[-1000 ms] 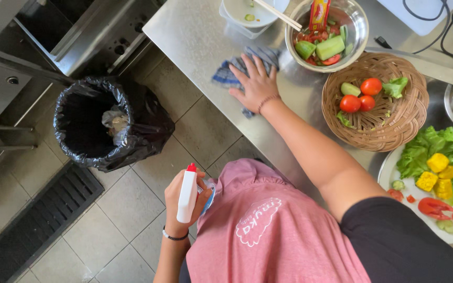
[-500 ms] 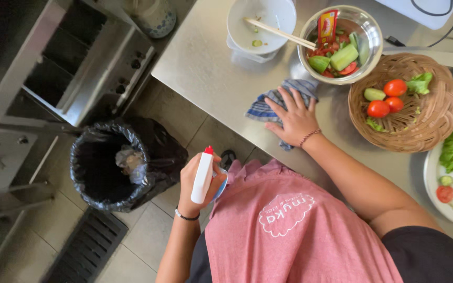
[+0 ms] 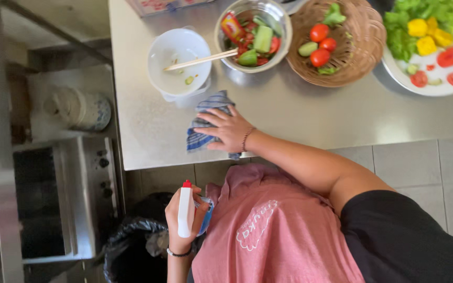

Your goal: The person cleans a stainless steel countertop by spraying a liquid from a bottle and wiping the surface with a cloth, moving items like bowls, baskets, and plates aside to reach different areas.

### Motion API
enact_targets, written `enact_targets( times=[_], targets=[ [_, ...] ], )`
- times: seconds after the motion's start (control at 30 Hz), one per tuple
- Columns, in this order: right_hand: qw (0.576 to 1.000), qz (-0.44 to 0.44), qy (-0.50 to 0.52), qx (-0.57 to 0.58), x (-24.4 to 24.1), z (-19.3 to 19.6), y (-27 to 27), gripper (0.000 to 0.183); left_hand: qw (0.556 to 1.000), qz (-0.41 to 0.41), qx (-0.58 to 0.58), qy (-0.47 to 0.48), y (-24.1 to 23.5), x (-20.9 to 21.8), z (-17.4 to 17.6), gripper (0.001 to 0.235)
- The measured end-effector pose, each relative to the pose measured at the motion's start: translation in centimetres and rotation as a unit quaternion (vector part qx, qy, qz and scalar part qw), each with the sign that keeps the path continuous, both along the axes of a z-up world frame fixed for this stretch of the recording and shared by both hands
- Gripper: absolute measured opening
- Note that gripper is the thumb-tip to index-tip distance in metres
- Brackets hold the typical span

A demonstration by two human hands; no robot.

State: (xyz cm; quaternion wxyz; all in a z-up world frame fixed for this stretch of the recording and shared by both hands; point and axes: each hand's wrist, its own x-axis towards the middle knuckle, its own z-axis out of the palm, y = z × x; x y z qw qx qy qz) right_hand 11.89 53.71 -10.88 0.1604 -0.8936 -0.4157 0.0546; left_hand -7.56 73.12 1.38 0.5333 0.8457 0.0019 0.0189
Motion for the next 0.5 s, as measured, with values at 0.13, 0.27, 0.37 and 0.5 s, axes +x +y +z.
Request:
enact_targets(
  times=[0.13, 0.27, 0.37, 0.5],
  targets=[
    [0.983, -0.183, -0.010, -0.025, -1.1, 1.4, -9.9, 0.069, 0.996, -0.075, -0.048, 0.015, -0.6, 2.7, -0.6, 0.030],
    [0.968, -0.249, 0.007, -0.035, -5.4, 1.0, -17.8, 0.068, 0.986, -0.159, -0.055, -0.009, -3.6, 4.6, -0.5, 0.029],
    [0.942, -0.327, 0.006, -0.073, -8.8, 0.1, -25.6, 0.069, 0.979, -0.201, -0.022, -0.006, -6.9, 4.9, -0.1, 0.033],
    [0.874, -0.482, -0.009, -0.065, -13.3, 0.0, -39.9, 0.069, 0.964, -0.261, -0.047, -0.036, -12.3, 4.3, 0.0, 0.033]
  ],
)
